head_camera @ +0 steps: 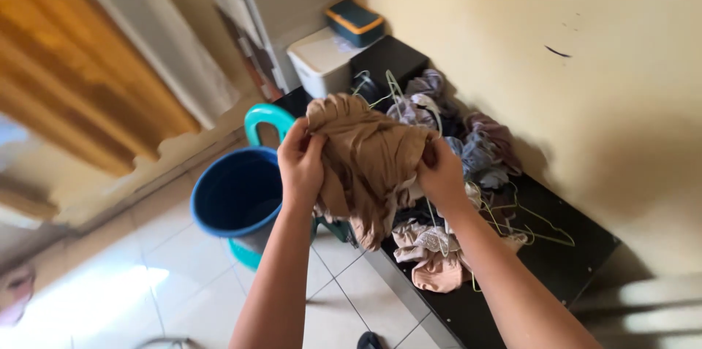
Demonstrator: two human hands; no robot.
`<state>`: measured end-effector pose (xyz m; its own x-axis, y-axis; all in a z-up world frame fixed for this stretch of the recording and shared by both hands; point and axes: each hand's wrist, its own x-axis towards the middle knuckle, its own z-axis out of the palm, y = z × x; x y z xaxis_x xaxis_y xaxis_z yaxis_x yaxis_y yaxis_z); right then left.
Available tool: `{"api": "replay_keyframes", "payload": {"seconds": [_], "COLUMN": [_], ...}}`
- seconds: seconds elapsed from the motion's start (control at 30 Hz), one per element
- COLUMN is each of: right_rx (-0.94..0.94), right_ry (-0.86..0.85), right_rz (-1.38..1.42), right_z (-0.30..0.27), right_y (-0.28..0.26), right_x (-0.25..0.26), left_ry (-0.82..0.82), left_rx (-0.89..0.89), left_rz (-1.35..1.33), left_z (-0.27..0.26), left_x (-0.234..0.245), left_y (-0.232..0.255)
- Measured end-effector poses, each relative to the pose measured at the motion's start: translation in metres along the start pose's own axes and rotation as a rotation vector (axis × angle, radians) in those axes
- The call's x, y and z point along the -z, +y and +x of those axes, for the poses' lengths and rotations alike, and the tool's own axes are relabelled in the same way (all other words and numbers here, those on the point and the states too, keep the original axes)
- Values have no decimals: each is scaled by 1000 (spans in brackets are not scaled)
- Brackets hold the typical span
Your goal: Hanging clothes from a laundry pile onto a drying rack using hangers.
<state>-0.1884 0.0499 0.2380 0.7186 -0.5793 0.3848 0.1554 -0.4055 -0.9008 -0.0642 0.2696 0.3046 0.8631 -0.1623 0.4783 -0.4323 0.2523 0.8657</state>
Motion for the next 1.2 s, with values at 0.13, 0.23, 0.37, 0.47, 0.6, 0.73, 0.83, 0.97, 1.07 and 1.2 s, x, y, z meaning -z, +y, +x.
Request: {"api": "replay_keyframes", "payload": {"seconds": [0.13,0.23,0.37,0.47,0.6,0.73,0.83,0.97,1.07,1.2], "right_rx": [2,57,271,517,494,433,239,-226,-441,-477], "right_ry": [-167,-380,-646,-768,-831,-794,-818,-935,-985,-963], "right_rz": [-39,219,432,317,97,277,345,624,756,753], "right_z": [-28,-66,-128,-174,-231,-252,-258,-264,-274,-286], "right_y": [-14,-37,-65,-89,-61,-43,-37,-6,-9,-3], "right_x": [3,12,28,27,2,-19,-33,-60,-65,-72], "left_ry": [134,310,610,646,651,741,755,561,685,718], "left_rx": [36,57,490,756,794,752,927,740,782,844], "left_rz": [24,-32,-362,-641,-681,-748,-799,-1016,-941,-656], "left_z": [-52,-99,-172,-218,-279,-315,-356,-400,-405,-411], "left_x": [35,58,62,89,120,105,137,184,167,138], "left_y": [5,17,58,25,-24,55,33,-23,17,108]}}
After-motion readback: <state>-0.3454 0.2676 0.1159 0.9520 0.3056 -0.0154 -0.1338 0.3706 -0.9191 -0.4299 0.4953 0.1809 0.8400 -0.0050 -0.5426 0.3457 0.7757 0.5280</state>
